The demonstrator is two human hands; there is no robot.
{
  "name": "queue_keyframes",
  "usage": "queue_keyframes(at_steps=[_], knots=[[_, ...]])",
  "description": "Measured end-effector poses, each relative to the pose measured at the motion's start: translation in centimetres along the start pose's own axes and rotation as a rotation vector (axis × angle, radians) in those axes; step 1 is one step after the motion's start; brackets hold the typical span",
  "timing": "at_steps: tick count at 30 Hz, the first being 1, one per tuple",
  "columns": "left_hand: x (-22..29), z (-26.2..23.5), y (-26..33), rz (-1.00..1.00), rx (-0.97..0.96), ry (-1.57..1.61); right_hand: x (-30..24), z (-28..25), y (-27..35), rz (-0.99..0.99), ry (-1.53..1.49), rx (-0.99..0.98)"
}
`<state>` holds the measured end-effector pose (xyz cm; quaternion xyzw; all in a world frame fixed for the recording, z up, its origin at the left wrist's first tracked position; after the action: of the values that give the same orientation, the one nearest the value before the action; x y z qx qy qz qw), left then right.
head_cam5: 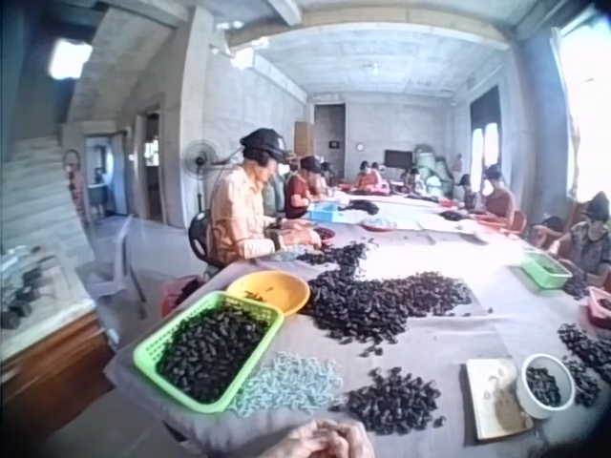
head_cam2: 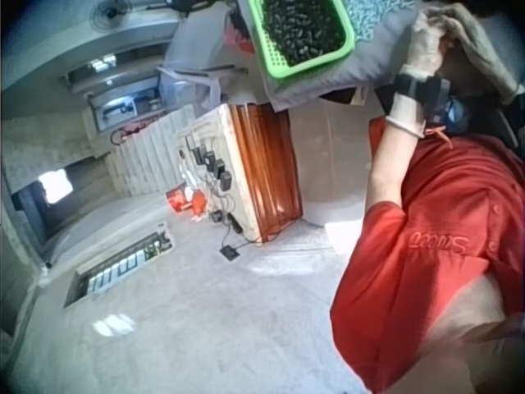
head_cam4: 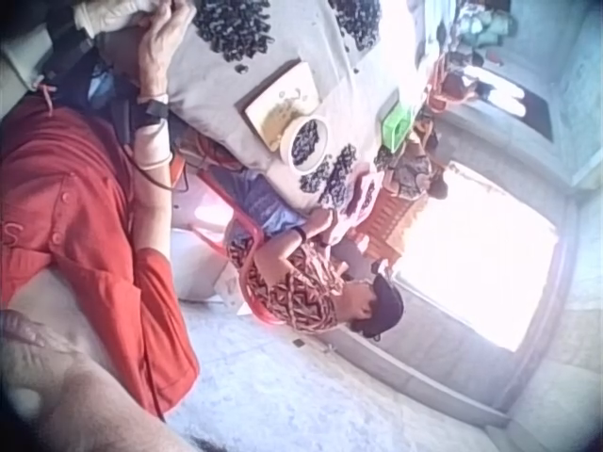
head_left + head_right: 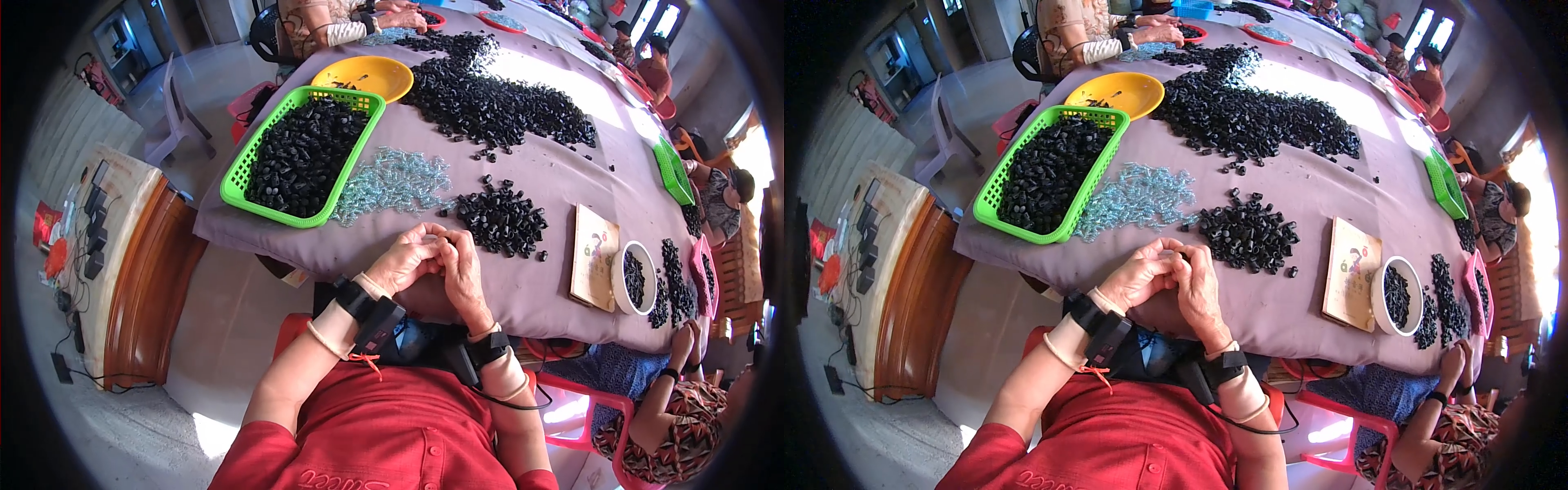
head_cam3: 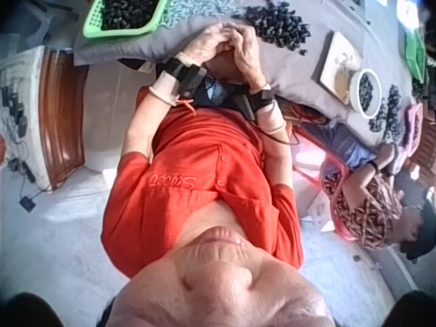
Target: Sorting small black plastic components at a workshop table.
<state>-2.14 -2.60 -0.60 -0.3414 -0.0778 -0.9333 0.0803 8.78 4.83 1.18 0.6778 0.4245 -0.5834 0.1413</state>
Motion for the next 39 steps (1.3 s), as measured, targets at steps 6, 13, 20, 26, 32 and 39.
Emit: queue_keyframes(at_steps=[6,13,20,26,32,39], knots=[[-0.3,-0.5,0.0,-0.011,0.026,-0.035,-0.4,0.1,-0.1,-0.059,0.062,0.027],[-0.4,0.2,-0.1,0.019,0.032,-0.020,-0.2,0.2,-0.2,-0.153,0.006,0.093],[-0.7,0.4,0.0,0.075,0.112,0.020,1.0,0.3,0.5,0.172,-0.370,0.209],[-0.8,-0.3,0.0,0.085,0.058,-0.019,0.4,0.4,0.4,0.142,-0.403,0.157],[0.0,0.5,0.4,0.011,0.070,-0.059,-0.1,0.0,0.2,0.055,-0.264,0.074],[0.0,0.4,0.5,-0.024,0.125,-0.055,-0.6,-0.6,-0.1,0.031,-0.241,0.009]])
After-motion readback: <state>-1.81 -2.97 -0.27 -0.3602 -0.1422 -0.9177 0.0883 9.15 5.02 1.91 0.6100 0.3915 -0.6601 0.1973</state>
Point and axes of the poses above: each hand's wrist, its own y-axis away from the middle knuckle, its own z-axis out of the palm, x = y × z, the point moved 1 cm from there along -y, towards the middle knuckle, and after that the axes turned 3 degrees about -y, right-handed, at the moved point
